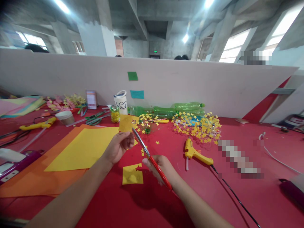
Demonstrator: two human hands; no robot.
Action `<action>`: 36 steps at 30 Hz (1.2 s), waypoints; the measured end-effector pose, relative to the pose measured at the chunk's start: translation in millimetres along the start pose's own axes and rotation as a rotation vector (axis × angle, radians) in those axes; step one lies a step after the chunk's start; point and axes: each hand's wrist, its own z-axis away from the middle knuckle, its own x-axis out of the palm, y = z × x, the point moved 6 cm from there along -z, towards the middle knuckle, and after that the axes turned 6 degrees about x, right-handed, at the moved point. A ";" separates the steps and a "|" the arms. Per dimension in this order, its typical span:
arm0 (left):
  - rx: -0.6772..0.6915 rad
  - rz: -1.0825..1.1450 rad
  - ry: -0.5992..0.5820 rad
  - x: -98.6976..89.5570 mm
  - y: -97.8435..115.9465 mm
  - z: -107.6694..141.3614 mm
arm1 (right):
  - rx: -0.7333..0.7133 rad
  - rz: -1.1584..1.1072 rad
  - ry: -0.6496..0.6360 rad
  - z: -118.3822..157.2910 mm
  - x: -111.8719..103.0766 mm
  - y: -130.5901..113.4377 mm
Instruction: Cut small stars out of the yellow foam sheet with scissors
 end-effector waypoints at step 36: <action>0.206 -0.158 0.053 -11.1 13.6 -1.4 | -0.081 0.067 -0.094 1.2 1.9 -0.1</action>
